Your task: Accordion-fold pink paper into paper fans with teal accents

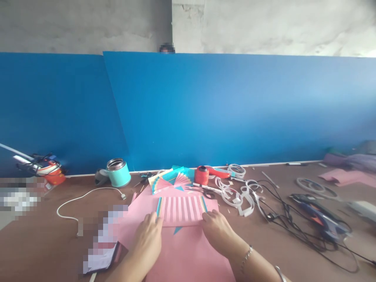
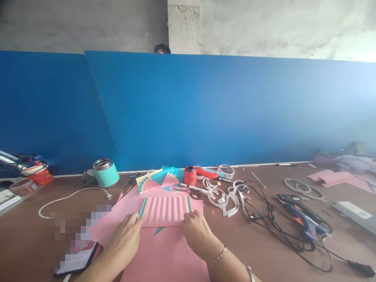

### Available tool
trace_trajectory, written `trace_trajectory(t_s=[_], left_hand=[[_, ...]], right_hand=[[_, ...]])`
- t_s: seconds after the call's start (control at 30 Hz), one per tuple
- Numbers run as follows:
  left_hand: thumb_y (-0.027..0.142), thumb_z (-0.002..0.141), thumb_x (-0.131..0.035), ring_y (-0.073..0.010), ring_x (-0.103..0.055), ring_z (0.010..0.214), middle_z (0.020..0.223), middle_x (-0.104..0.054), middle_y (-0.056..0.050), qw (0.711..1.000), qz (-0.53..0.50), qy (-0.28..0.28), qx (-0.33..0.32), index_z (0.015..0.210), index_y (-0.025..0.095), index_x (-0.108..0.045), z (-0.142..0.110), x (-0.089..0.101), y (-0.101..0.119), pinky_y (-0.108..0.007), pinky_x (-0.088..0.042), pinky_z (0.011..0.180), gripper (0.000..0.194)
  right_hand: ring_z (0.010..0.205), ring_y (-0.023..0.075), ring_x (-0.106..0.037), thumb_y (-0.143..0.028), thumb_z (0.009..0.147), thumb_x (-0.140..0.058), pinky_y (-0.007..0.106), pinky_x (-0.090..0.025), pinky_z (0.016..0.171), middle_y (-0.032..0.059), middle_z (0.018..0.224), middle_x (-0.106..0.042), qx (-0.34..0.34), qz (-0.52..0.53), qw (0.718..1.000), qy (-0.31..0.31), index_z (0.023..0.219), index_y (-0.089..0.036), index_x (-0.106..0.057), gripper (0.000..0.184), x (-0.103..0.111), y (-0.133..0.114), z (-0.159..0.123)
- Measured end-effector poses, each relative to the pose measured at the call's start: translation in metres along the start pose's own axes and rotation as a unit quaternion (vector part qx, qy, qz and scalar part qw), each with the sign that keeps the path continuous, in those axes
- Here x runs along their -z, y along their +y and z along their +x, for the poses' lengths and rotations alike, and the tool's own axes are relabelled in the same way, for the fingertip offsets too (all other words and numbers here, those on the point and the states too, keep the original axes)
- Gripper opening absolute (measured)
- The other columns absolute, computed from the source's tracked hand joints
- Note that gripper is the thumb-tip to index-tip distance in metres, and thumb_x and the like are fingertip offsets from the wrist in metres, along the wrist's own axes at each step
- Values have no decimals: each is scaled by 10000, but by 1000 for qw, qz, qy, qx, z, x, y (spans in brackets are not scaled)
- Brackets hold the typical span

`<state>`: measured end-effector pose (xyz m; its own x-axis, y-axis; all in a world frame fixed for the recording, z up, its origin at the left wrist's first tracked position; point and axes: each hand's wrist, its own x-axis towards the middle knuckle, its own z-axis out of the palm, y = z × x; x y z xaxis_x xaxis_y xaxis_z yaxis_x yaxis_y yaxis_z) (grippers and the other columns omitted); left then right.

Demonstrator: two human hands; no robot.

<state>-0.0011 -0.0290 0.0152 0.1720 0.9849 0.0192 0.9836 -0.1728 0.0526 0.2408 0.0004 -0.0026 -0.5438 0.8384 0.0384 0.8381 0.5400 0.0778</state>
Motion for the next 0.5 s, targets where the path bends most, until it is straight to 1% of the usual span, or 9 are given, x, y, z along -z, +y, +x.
trace_trajectory(t_s=[0.13, 0.17, 0.2, 0.27, 0.3, 0.37, 0.43, 0.47, 0.5], left_hand=[[-26, 757, -344, -236, -569, 931, 1016, -602, -107, 986, -127, 101, -44, 970, 177, -636, -2, 6, 1, -368, -454, 798, 414], [7, 784, -348, -229, -578, 912, 984, -613, -93, 976, -188, 92, -56, 941, 185, -637, -4, 6, 5, -364, -454, 799, 374], [47, 811, -360, -217, -595, 873, 934, -628, -75, 963, -259, 55, -58, 917, 193, -637, -6, 6, 10, -352, -460, 785, 331], [138, 845, -418, -195, -629, 767, 817, -652, -39, 907, -414, -75, -20, 925, 196, -633, -9, 3, 23, -322, -478, 727, 237], [180, 848, -463, -189, -642, 719, 787, -660, -31, 856, -495, -145, 22, 972, 185, -621, -10, 1, 29, -313, -487, 688, 201], [259, 842, -555, -195, -672, 729, 849, -683, -56, 716, -652, -219, 119, 1067, 151, -573, -6, -2, 43, -312, -511, 677, 249], [340, 838, -610, -212, -689, 805, 923, -690, -110, 573, -768, -201, 203, 1052, 123, -559, 2, -4, 55, -326, -527, 750, 309], [360, 837, -623, -216, -689, 837, 928, -692, -127, 518, -804, -174, 236, 1023, 116, -566, 7, -4, 60, -326, -527, 788, 312], [350, 841, -625, -213, -686, 865, 929, -692, -134, 477, -828, -140, 259, 998, 114, -573, 12, -4, 64, -317, -523, 824, 289]], right_hand=[[646, 181, -519, 1, 700, -515, 325, -247, 602, 64, 701, -603, 38, -18, 999, 19, 620, -164, -612, 207, -4, 9, 2], [621, 171, -502, 7, 690, -513, 324, -233, 591, 60, 684, -596, 44, -20, 998, 30, 609, -161, -601, 206, -5, 10, 3], [599, 161, -483, 13, 679, -512, 322, -222, 583, 55, 667, -588, 52, -21, 997, 45, 599, -160, -590, 206, -6, 11, 4], [564, 146, -447, 14, 667, -508, 321, -207, 573, 43, 627, -566, 68, -18, 993, 92, 573, -160, -563, 205, -7, 13, 5], [554, 140, -434, 7, 669, -506, 320, -206, 572, 37, 614, -558, 70, -11, 990, 124, 563, -162, -549, 204, -8, 14, 5], [547, 132, -416, -17, 701, -495, 314, -215, 576, 24, 611, -551, 61, 12, 977, 205, 571, -166, -537, 202, -7, 14, 5], [551, 129, -408, -46, 750, -473, 303, -228, 582, 15, 620, -543, 48, 36, 957, 285, 605, -169, -543, 203, -3, 11, 4], [554, 130, -405, -56, 773, -460, 299, -234, 584, 11, 621, -536, 48, 45, 946, 316, 621, -170, -544, 208, 0, 9, 3], [555, 130, -402, -63, 791, -449, 295, -239, 585, 9, 617, -527, 54, 51, 938, 338, 631, -171, -544, 215, 3, 6, 3]])
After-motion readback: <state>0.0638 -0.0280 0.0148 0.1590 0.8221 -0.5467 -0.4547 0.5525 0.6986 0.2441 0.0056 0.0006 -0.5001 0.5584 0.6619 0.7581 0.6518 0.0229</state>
